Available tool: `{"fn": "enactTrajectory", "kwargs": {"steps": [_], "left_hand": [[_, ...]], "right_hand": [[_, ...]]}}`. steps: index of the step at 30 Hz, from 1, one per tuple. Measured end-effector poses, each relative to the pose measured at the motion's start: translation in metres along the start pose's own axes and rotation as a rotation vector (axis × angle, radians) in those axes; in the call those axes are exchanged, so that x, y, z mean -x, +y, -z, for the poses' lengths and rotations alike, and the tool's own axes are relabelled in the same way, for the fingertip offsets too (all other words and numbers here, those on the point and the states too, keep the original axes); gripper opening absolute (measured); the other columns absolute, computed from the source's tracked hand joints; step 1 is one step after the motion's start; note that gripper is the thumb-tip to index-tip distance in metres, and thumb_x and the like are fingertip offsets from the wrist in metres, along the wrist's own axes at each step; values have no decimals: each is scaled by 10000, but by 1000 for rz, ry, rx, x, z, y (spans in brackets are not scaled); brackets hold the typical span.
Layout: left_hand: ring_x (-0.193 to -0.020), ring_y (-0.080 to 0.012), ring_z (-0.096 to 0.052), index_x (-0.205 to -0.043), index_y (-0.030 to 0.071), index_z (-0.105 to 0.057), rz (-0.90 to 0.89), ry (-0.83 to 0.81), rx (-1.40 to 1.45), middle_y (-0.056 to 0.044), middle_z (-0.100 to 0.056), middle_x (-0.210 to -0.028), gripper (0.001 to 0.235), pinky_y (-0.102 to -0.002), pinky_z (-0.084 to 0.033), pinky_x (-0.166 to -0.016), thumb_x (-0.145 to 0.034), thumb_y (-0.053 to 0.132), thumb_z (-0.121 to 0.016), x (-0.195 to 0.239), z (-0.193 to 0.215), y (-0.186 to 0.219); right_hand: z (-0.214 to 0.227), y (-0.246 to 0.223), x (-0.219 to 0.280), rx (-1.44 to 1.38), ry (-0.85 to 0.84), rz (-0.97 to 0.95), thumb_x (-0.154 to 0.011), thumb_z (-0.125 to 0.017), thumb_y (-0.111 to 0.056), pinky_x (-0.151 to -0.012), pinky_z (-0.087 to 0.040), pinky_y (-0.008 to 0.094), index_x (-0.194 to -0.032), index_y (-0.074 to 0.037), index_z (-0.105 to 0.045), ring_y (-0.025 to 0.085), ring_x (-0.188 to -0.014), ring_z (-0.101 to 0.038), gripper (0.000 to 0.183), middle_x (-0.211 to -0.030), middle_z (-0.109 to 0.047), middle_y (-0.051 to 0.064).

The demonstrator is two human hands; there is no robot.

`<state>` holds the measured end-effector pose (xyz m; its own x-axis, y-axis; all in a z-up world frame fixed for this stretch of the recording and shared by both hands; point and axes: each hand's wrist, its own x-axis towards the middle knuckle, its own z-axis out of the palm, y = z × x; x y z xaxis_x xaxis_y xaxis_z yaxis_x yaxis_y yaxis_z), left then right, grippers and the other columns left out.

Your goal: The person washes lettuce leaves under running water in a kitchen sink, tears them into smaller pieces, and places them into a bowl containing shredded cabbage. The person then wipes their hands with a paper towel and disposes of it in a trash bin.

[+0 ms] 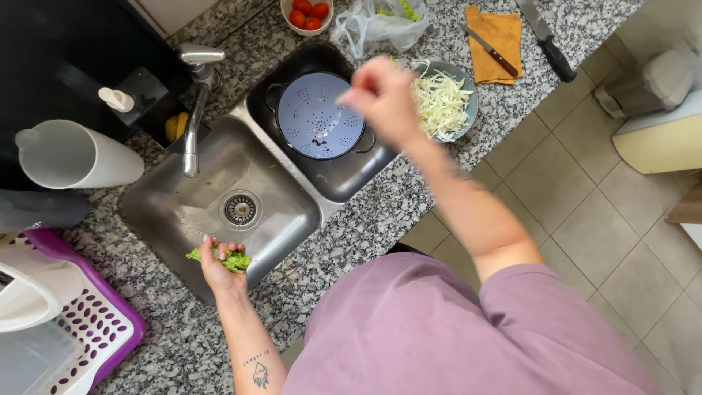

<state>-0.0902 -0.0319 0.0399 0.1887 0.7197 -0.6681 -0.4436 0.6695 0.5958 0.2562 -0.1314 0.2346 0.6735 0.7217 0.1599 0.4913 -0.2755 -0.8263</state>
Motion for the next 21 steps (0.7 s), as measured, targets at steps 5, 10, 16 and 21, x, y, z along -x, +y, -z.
{"fn": "enactTrajectory", "kwargs": {"steps": [5,10,16,21], "left_hand": [[-573,-96,-541,-824,196,-519,-26,-119,15,99,-313,-505,187,-250,-543,-639,-940,341,-544,-25,20,-15],[-565,-98,-534,-806,208,-517,-31,-109,1,106,-314,-495,202,-255,-531,-636,-940,357,-545,-21,38,-7],[-522,-71,-487,-790,209,-500,5,112,15,102,-399,-488,157,-247,-431,-587,-910,276,-577,-2,15,10],[-542,-72,-479,-794,213,-485,13,82,-30,102,-371,-492,166,-253,-413,-605,-906,304,-568,-19,8,2]], "right_hand": [[-80,-26,43,-34,-513,299,-847,-449,116,-899,-480,525,-1173,-52,-455,433,-1034,-578,366,-1091,-603,240],[-75,59,20,201,-357,368,-845,-675,-218,-870,-479,311,-825,-174,-694,187,-875,-650,53,-814,-703,12],[37,169,-47,451,92,-241,-881,-656,-144,-789,-532,291,-839,-80,-675,164,-781,-639,79,-820,-682,77],[63,217,-65,574,-18,-635,-840,-655,-423,-1007,-319,495,-1118,-164,-631,300,-1171,-359,381,-1157,-484,116]]}}
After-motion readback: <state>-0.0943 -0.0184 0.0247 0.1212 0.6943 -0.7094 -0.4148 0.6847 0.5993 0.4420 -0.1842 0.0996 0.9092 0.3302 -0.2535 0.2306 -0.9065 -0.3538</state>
